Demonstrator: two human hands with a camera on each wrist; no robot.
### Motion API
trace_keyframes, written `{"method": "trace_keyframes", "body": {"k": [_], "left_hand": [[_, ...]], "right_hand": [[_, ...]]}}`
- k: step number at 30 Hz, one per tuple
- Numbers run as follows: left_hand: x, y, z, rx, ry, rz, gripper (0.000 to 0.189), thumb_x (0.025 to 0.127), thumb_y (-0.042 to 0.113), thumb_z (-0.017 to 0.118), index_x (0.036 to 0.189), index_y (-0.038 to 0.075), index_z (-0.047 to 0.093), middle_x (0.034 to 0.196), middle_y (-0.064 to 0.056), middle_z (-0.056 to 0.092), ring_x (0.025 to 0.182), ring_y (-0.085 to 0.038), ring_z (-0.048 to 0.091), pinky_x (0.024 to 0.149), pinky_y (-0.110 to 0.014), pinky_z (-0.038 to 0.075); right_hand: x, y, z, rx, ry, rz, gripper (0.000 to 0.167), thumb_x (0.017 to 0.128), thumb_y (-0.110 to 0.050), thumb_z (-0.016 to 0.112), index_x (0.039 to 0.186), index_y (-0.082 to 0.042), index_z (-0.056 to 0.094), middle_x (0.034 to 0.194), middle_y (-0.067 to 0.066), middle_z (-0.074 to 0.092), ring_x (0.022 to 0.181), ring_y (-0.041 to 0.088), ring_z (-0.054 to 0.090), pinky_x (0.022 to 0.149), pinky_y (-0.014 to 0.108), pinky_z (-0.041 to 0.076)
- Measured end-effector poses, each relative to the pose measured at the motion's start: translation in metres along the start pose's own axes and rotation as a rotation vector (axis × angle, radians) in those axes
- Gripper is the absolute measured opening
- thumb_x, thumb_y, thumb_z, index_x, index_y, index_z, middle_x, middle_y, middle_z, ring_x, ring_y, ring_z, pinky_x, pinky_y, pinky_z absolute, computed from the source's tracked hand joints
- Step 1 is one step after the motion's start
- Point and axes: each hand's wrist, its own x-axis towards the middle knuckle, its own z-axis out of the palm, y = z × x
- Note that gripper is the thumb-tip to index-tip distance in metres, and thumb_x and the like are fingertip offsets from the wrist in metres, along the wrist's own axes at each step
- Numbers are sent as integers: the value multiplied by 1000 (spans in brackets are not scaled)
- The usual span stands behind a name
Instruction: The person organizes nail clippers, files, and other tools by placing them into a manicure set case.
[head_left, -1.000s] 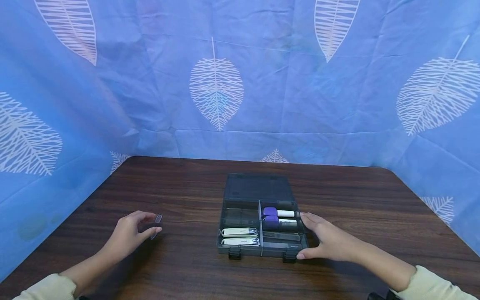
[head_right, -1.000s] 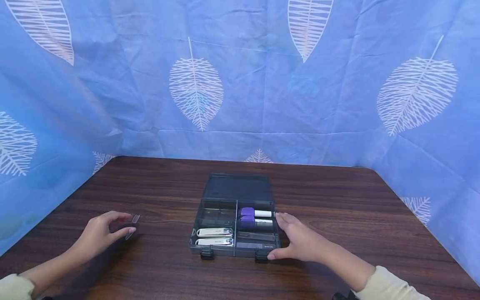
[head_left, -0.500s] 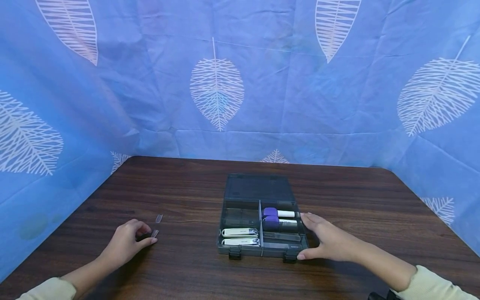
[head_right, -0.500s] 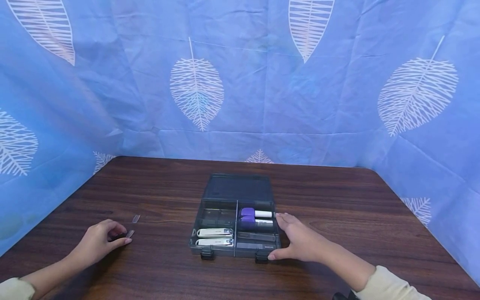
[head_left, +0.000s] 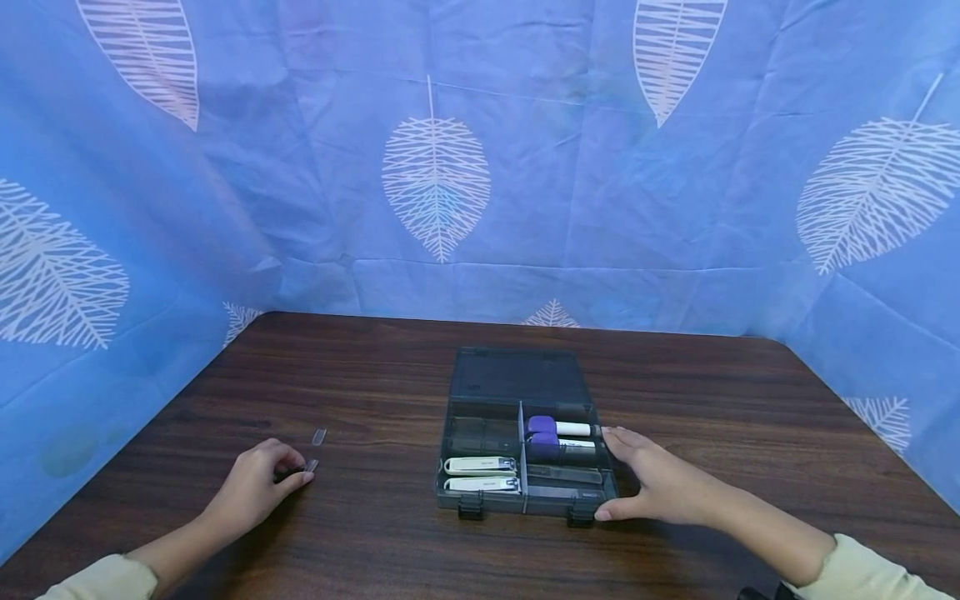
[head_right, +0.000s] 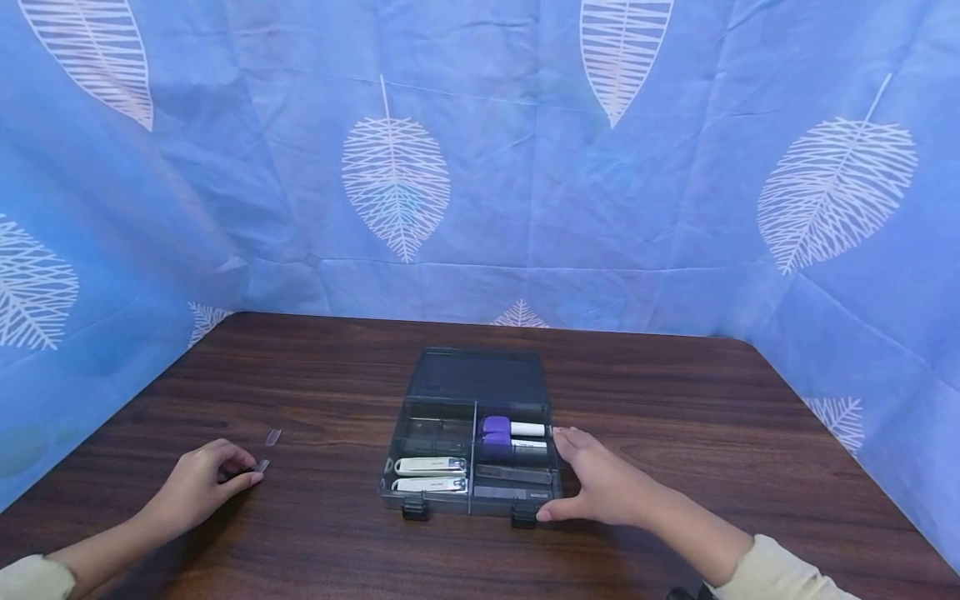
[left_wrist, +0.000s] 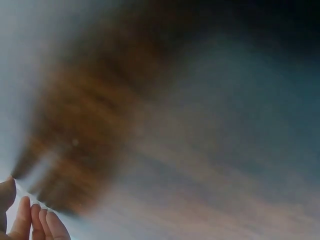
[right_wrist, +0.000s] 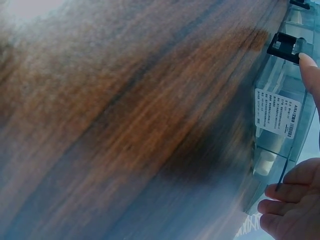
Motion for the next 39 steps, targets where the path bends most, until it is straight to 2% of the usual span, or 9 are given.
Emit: {"method": "trace_keyframes", "body": {"k": [15, 25, 31, 39], "left_hand": [[2, 2, 1, 46, 28, 64, 8, 74, 0, 73, 74, 4, 66, 76, -2, 58, 68, -11, 56, 58, -26, 48], [1, 3, 1, 53, 26, 105, 7, 75, 5, 73, 75, 6, 66, 77, 1, 56, 65, -6, 49, 55, -22, 44], [0, 5, 3, 67, 42, 105, 9, 75, 5, 73, 75, 7, 65, 76, 1, 56, 66, -5, 49, 56, -22, 44], [1, 2, 6, 69, 73, 145, 10, 74, 3, 73, 73, 7, 64, 74, 2, 55, 63, -5, 48, 54, -21, 43]], "right_hand": [[0, 1, 1, -12, 8, -3, 108, 71, -63, 66, 137, 14, 31, 143, 36, 28, 130, 52, 29, 98, 61, 33], [0, 1, 0, -12, 6, -4, 108, 71, -63, 66, 137, 14, 31, 142, 36, 28, 130, 52, 29, 97, 62, 34], [0, 1, 1, -15, 10, -7, 108, 71, -63, 66, 137, 15, 32, 142, 36, 29, 130, 52, 29, 97, 62, 34], [0, 1, 1, -16, 7, -4, 107, 71, -63, 66, 137, 14, 32, 142, 36, 29, 130, 52, 30, 97, 62, 34]]}}
